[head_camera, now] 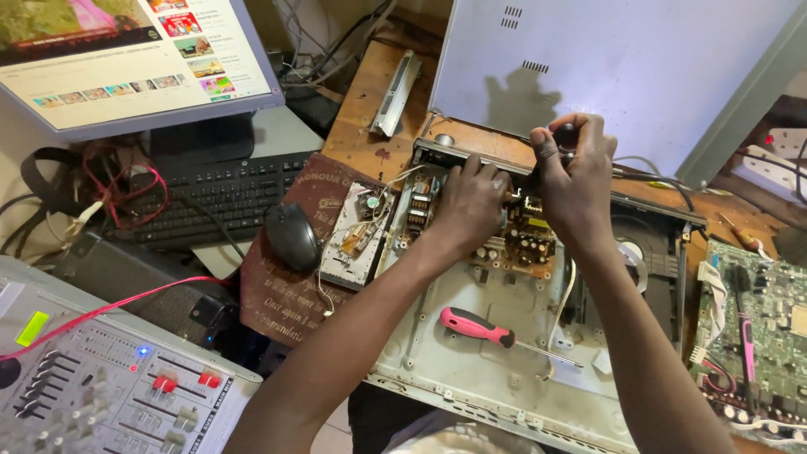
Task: The person removes a circuit board from an electronic device using a screwdriver, then uses a multimeter to test the board. The person manipulates the board and multimeter probes to check electrical connections.
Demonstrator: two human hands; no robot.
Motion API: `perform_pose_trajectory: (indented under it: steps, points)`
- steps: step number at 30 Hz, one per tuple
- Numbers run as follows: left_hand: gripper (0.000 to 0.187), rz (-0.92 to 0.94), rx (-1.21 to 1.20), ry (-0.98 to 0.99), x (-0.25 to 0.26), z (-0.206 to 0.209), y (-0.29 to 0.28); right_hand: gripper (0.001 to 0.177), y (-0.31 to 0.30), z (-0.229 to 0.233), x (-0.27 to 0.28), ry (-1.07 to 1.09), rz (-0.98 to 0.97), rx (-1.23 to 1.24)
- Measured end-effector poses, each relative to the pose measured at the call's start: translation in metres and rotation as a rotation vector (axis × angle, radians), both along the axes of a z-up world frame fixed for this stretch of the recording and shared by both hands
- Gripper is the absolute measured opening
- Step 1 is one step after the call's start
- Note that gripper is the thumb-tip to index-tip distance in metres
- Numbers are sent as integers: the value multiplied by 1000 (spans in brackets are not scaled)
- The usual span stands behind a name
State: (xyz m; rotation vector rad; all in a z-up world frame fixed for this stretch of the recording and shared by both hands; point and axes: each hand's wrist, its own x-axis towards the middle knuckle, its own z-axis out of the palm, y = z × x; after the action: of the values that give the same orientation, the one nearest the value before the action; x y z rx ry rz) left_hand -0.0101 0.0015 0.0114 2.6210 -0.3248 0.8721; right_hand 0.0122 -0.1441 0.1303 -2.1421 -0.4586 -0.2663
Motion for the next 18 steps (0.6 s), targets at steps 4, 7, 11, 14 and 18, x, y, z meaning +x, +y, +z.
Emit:
perform_pose_trajectory:
  steps: [4, 7, 11, 14, 18]
  points:
    - [23, 12, 17, 28, 10, -16, 1, 28, 24, -19, 12, 58, 54, 289]
    - [25, 6, -9, 9, 12, -12, -1, 22, 32, -44, 34, -15, 48, 533]
    - [23, -1, -6, 16, 0, 3, 0, 30, 34, -52, 51, -33, 57, 693]
    - [24, -1, -7, 21, -1, 5, 3, 36, 31, -45, 53, 72, 180, 740]
    - [34, -2, 5, 65, -12, 29, 3, 37, 19, -43, 62, 178, 442, 796]
